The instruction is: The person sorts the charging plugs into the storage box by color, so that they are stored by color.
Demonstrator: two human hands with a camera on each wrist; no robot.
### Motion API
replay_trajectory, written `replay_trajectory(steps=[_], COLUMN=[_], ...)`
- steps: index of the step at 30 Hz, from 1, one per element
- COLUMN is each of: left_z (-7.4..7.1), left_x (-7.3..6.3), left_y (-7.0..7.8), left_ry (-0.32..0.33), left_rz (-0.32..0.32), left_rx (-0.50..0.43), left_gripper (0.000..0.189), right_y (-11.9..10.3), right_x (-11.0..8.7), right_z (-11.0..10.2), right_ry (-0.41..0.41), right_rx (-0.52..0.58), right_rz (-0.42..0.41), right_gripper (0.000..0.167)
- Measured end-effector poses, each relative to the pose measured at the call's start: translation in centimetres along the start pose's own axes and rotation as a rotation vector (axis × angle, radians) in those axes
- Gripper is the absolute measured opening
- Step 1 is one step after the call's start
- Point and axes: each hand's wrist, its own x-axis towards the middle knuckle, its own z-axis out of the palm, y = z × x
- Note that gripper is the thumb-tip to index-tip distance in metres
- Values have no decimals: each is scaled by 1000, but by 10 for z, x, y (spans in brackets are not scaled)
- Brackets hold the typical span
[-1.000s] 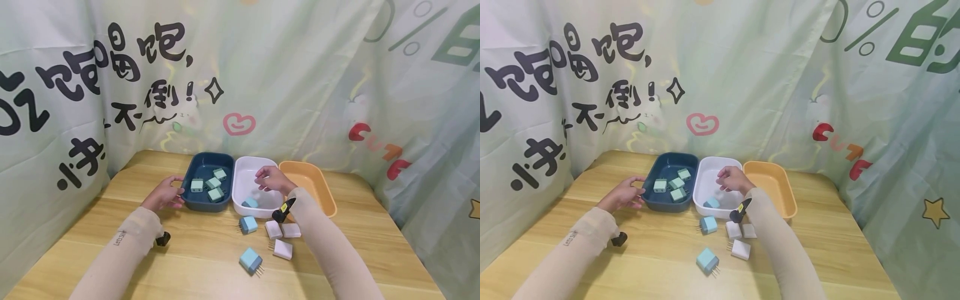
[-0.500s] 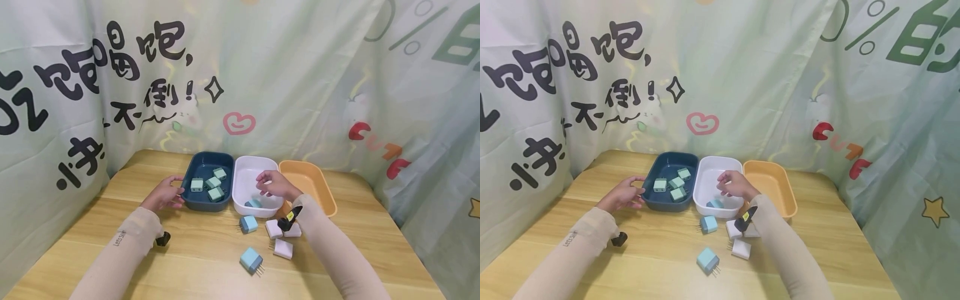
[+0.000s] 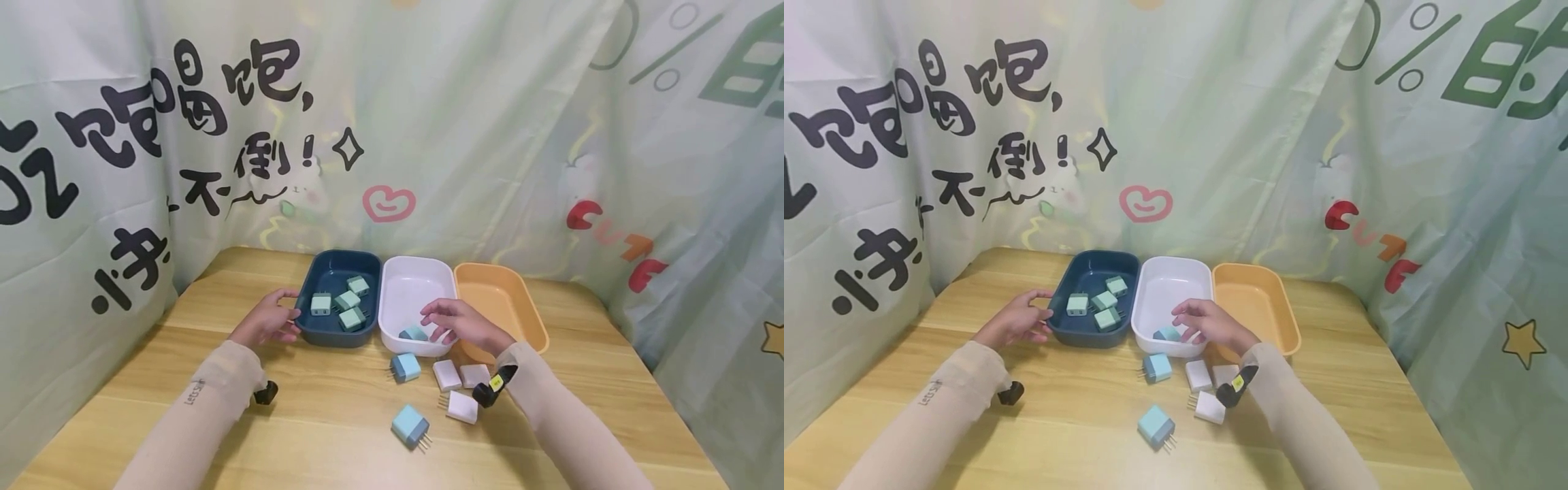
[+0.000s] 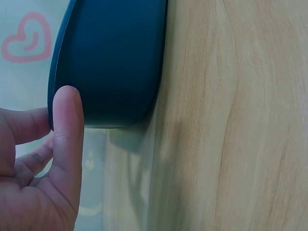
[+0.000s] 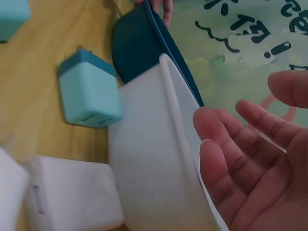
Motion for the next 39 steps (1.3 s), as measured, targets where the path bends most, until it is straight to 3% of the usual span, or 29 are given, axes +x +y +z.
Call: replay_trajectory(steps=[11, 15, 23, 39], left_z=[1, 1, 2, 1], left_x=[1, 1, 2, -2], left_y=[0, 0, 0, 2], left_ry=[-3, -5, -4, -5], left_rz=[-8, -5, -7, -12], left_rx=[2, -3, 0, 17], left_gripper=[48, 48, 48, 48], right_y=[11, 16, 22, 19], right_x=[-28, -36, -48, -46], right_z=[15, 23, 41, 64], right_ry=[-179, -255, -441, -472], right_rx=[-123, -181, -9, -217], right_rz=[-139, -145, -51, -107], right_gripper=[31, 35, 54, 60])
